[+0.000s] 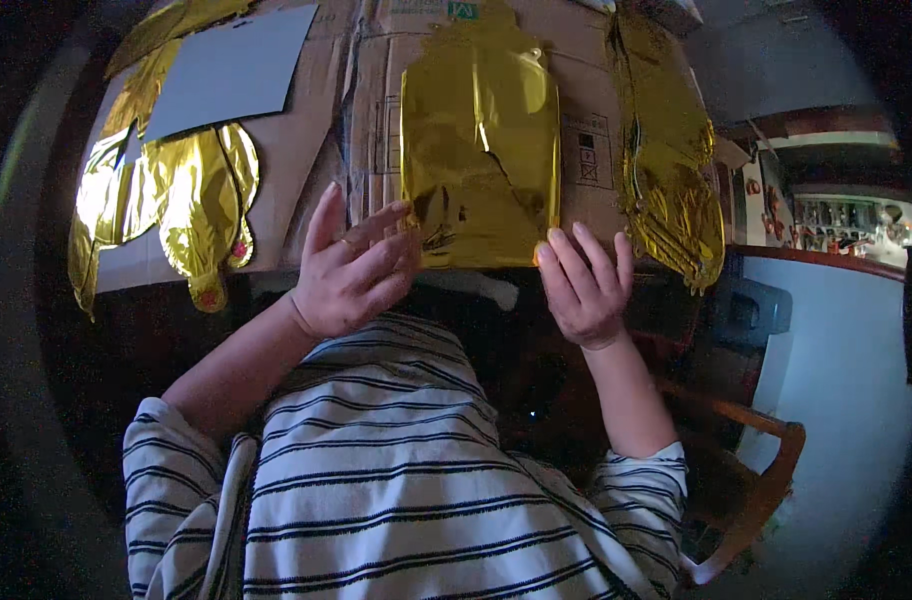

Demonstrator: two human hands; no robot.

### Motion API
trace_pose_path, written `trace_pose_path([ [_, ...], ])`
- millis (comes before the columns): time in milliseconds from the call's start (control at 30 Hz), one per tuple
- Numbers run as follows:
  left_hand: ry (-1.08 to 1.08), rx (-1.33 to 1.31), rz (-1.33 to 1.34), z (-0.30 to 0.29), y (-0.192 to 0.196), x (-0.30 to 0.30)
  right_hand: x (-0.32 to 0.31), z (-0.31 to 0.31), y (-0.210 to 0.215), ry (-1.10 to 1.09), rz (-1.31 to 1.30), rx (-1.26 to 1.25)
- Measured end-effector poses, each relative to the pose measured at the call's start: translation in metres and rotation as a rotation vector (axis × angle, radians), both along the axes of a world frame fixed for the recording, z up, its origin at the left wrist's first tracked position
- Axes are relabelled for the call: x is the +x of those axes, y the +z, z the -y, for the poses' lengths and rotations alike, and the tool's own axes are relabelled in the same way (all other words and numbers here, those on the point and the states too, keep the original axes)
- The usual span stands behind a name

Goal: Folding and flattening gold foil packaging items on a workbench.

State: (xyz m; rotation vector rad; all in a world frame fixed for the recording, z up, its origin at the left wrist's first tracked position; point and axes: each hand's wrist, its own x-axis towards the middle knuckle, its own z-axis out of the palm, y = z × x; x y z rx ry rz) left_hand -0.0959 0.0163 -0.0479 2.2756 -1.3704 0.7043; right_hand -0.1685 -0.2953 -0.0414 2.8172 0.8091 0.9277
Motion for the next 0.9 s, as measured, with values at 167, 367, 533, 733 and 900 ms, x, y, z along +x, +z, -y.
trace_pose_path([
  [167,0.004,-0.037,0.004,-0.003,-0.006,-0.004,-0.002,0.001,-0.006,0.037,0.014,0.033],
  [367,-0.086,-0.003,-0.051,-0.009,0.014,-0.001,-0.004,0.006,0.006,0.175,-0.096,0.145],
  [533,-0.093,-0.071,-0.116,-0.001,0.052,0.043,0.029,0.009,0.067,0.243,-0.142,0.186],
  [733,-0.306,-0.213,0.383,0.034,0.179,0.149,0.105,0.027,0.161,0.175,0.312,0.001],
  [900,-0.384,-0.354,-0.382,-0.022,0.085,0.144,0.085,0.028,0.119,0.271,0.263,-0.183],
])
